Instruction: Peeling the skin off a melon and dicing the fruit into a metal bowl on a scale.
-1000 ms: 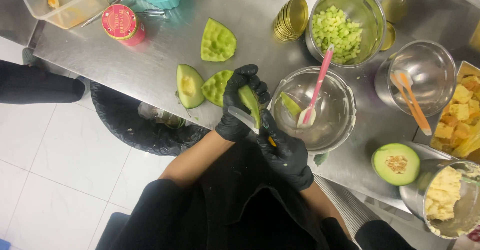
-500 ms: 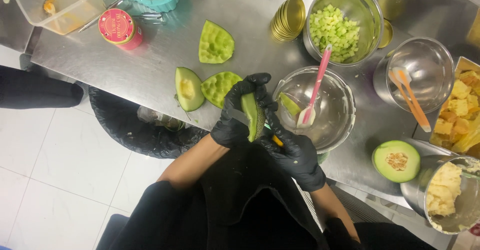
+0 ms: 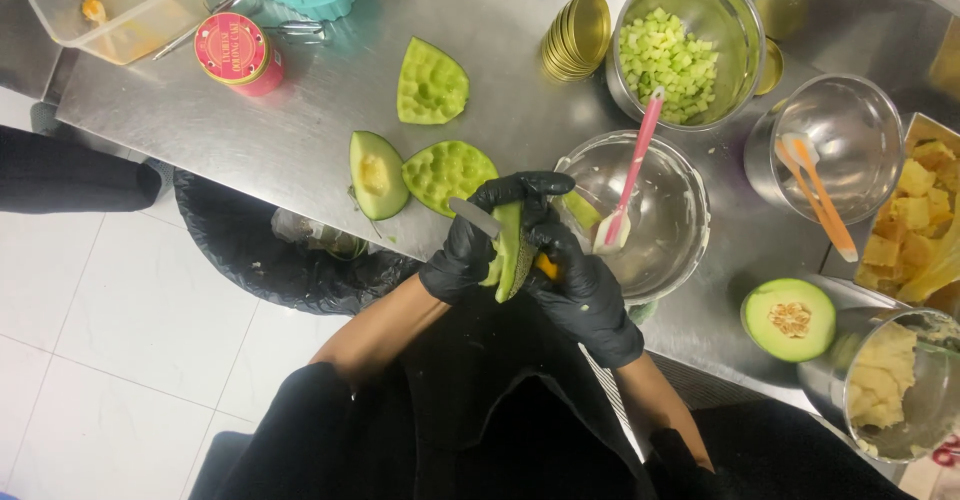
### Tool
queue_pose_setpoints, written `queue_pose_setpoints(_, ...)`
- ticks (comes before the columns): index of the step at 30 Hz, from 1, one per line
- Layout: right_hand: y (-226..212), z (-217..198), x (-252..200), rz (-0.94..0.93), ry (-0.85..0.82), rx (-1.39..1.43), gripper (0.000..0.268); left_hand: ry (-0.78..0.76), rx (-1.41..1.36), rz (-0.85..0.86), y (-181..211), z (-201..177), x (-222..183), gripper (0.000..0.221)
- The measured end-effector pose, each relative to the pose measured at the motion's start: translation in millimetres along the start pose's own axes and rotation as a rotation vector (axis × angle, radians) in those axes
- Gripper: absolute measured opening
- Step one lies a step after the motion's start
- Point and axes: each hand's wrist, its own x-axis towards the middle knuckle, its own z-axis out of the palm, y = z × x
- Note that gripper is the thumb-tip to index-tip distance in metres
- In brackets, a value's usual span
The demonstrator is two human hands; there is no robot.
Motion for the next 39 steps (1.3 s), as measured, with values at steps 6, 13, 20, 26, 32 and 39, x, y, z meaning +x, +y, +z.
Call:
queue_pose_setpoints(6,-15.2,-18.9,4.9,-0.197,0.134,-0.099,0.061,0.066,-0.402,-0.19,-9.7,-15.3,15.9,0.066)
queue_pose_setpoints(13,-21.5,-34.1,10.6,0.08,-0.162,-0.309,0.1,0.07,-0.245,-0.281,-27.4,-35.2,5.4,0.068)
queue_pose_setpoints(20,-36.5,-52.4,10.6,-0.09,-0.224,-0.173,0.084,0.034,-0.277,-0.208,-36.3,-45.2,-11.0,0.059)
queue_pose_setpoints(26,-37.9,-40.9,13.2,-0.041,-0.261,-0.229,0.074,0.055,-0.315,-0.225,-16.2,-31.7,-25.2,0.062)
queue_pose_setpoints(32,-27.8,-21.2,8.1,-0.156,-0.188,-0.219,0.065,0.16,-0.205,-0.138,-1.5,-13.8,-49.6,0.065)
queue_pose_setpoints(39,-36.8,-12.6,14.4,-0.121,-0.239,-0.127,0.076,0.251,-0.233,-0.091,-3.4,-24.0,-58.0,0.069)
